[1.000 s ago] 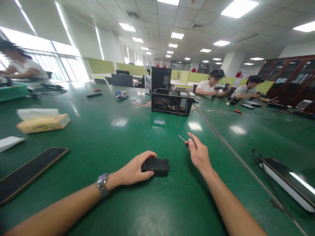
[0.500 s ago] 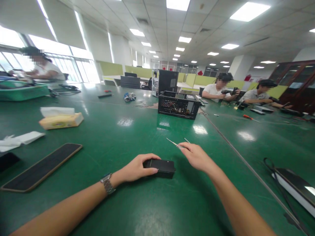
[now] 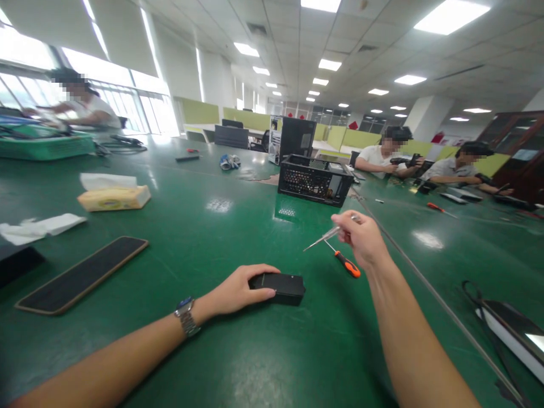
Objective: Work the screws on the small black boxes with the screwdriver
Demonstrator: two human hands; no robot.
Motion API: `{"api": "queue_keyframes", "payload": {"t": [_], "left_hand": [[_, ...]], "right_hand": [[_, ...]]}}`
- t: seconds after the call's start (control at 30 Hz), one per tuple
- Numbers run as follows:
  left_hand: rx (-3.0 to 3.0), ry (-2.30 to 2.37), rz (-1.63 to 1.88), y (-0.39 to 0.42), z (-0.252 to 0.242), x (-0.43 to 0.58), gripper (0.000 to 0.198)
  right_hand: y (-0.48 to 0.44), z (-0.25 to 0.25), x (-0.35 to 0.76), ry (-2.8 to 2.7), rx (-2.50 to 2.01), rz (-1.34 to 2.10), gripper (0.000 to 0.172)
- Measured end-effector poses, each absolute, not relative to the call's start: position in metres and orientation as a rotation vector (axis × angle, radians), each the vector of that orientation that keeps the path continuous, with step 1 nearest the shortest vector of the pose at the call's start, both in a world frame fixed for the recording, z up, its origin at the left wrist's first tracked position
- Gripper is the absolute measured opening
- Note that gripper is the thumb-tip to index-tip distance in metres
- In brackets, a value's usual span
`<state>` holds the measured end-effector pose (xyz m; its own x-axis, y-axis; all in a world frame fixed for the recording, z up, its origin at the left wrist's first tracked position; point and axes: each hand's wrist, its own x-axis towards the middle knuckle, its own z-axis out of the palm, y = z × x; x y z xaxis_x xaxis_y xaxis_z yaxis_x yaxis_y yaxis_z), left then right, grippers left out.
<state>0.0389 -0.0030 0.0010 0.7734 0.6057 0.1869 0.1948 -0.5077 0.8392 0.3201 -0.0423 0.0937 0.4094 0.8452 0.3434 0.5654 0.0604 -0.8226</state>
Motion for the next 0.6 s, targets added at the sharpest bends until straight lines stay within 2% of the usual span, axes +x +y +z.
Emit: {"api": "queue_keyframes", "payload": {"t": [0.2, 0.3, 0.4, 0.6], "left_hand": [[2.081, 0.594, 0.593, -0.003, 0.002, 0.039, 0.038], [2.077, 0.583, 0.587, -0.004, 0.002, 0.039, 0.038], [2.081, 0.583, 0.596, -0.003, 0.002, 0.039, 0.037], [2.102, 0.567, 0.596, -0.002, 0.001, 0.039, 0.038]], "right_hand": [[-0.024, 0.063, 0.349, -1.232, -2.037, 0.097, 0.027], [-0.025, 0.042, 0.358, -1.308, -2.281, 0.128, 0.029], [-0.026, 0.027, 0.365, -1.352, -2.456, 0.212, 0.022], [-0.022, 0.022, 0.363, -1.460, -2.303, 0.371, 0.034]]}}
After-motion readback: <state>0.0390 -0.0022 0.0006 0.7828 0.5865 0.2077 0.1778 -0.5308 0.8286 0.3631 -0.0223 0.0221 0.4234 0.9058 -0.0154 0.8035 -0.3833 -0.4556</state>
